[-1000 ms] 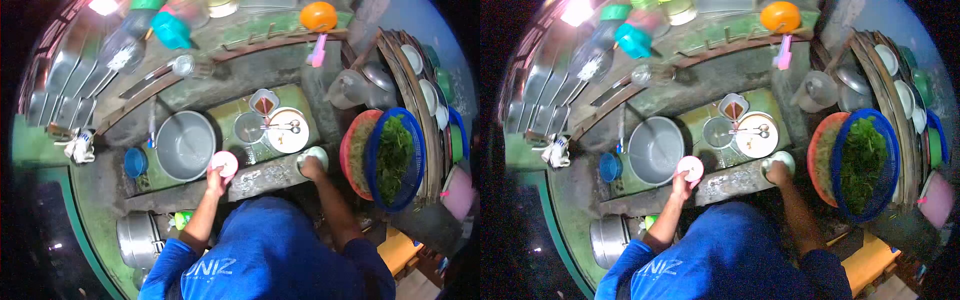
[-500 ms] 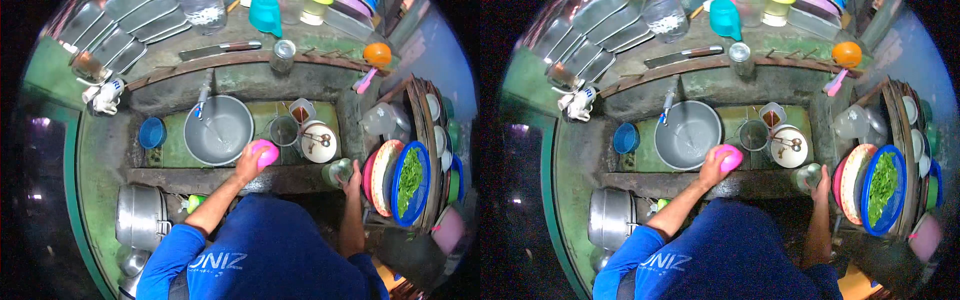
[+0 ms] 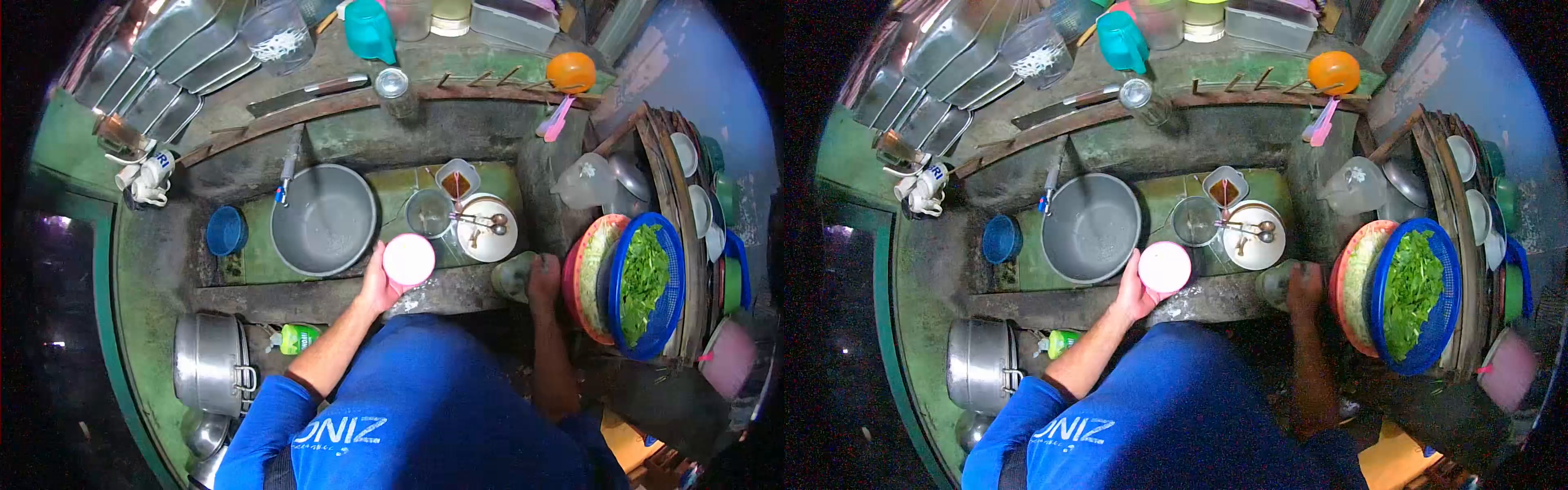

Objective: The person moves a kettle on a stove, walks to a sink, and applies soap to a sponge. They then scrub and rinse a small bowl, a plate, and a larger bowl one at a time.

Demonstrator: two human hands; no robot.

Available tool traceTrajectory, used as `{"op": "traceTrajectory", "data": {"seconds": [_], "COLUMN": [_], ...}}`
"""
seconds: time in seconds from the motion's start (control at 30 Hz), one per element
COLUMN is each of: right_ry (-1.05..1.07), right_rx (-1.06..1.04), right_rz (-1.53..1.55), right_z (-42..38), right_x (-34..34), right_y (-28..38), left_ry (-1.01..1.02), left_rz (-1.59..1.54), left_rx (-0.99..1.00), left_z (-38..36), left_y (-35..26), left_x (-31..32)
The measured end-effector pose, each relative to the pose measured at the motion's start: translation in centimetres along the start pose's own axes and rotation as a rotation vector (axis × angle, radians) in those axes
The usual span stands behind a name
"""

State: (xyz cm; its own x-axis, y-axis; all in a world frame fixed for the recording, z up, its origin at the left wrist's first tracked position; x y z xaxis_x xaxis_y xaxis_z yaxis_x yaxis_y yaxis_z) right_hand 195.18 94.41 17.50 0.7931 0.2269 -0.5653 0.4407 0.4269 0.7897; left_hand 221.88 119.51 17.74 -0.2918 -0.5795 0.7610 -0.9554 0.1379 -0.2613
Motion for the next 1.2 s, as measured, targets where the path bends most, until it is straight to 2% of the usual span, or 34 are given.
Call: {"op": "traceTrajectory", "data": {"seconds": [0.03,0.1,0.17,0.2,0.23,0.3,0.37,0.43,0.47,0.5,0.57,0.63,0.67,0.7,0.77,0.8,0.83,0.87,0.9,0.97,1.03,1.07,1.1,1.17,1.2], "right_ry": [-0.043,0.118,0.282,0.382,0.472,0.473,0.309,0.288,0.202,0.238,0.392,0.674,0.614,0.611,0.244,0.299,0.367,0.533,0.724,0.834,0.69,0.684,0.679,0.546,0.59], "right_rx": [-0.039,-0.028,-0.203,-0.467,-0.727,-0.549,-0.906,-0.934,-0.944,-0.967,-0.918,-0.425,-0.437,-0.43,-0.862,-0.98,-1.093,-1.062,-1.018,-0.917,-1.02,-1.063,-1.056,-1.293,-1.287], "right_rz": [0.11,0.529,0.585,0.393,0.191,0.194,-0.038,-0.075,-0.017,-0.095,-0.05,0.316,0.479,0.475,0.441,0.277,0.109,-0.003,0.06,0.204,0.144,0.001,0.001,-0.131,-0.051], "right_z": [-0.1,-0.5,-1.5,-2.0,-3.0,-2.2,-1.6,-0.5,0.1,0.5,0.5,0.2,0.5,0.8,2.0,1.9,1.5,1.0,0.6,-1.2,-3.3,-3.9,-3.5,-2.8,-2.5], "right_x": [0.9,3.6,6.7,7.4,8.2,8.9,8.0,7.9,7.3,8.1,10.1,10.6,10.1,10.9,9.3,9.8,10.5,10.5,12.1,11.8,9.5,9.6,10.2,11.1,11.3], "right_y": [3.1,10.6,16.8,19.5,21.8,21.9,25.8,28.2,29.2,29.3,28.7,29.9,31.4,31.9,34.7,35.4,35.6,36.1,35.0,35.1,38.2,38.5,38.1,37.8,37.4], "left_ry": [-0.022,-0.037,0.072,0.021,0.144,0.062,0.092,0.128,0.089,0.035,0.027,0.02,0.064,0.106,0.027,0.004,-0.052,-0.052,-0.066,0.059,0.041,0.025,0.025,0.044,0.017], "left_rz": [0.01,0.028,0.048,0.04,-0.019,0.143,0.192,0.068,0.129,0.177,0.198,0.139,0.103,0.065,0.191,0.23,0.291,0.188,0.184,-0.004,-0.018,-0.032,-0.027,0.016,0.072], "left_rx": [-0.013,-0.03,0.007,0.061,0.08,0.093,0.167,0.267,0.411,0.555,0.666,0.649,0.642,0.62,0.721,0.728,0.734,0.603,0.592,0.429,0.361,0.301,0.293,0.259,0.227], "left_z": [0.2,0.5,0.9,1.2,1.0,0.5,0.3,-0.8,-1.9,-3.1,-4.7,-5.4,-5.6,-5.5,-5.8,-7.0,-7.7,-7.7,-8.1,-8.2,-8.5,-8.5,-8.2,-7.5,-8.0], "left_y": [0.6,1.5,2.0,1.9,1.8,1.3,1.7,1.0,-0.8,-2.8,-5.3,-6.0,-6.3,-6.2,-6.9,-7.1,-8.0,-8.2,-8.6,-8.8,-8.4,-7.8,-7.9,-7.7,-7.3], "left_x": [0.4,2.6,5.1,5.1,6.6,6.6,7.8,9.4,10.2,10.7,10.7,10.6,11.0,11.3,11.4,12.3,11.9,11.1,10.3,9.9,11.1,11.3,10.7,9.4,9.7]}}
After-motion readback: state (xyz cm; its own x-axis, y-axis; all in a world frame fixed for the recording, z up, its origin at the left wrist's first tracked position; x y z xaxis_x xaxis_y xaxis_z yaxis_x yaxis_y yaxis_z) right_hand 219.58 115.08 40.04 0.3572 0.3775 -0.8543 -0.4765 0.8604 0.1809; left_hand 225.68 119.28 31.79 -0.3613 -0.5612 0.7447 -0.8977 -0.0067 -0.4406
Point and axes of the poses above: each hand's wrist, its own z-axis towards the middle knuckle, its own x-axis out of the palm, y = z × x, the point moved 8 cm from there along z, towards the middle knuckle, and after that the axes turned 13 degrees about -x, right-handed, at the moved point
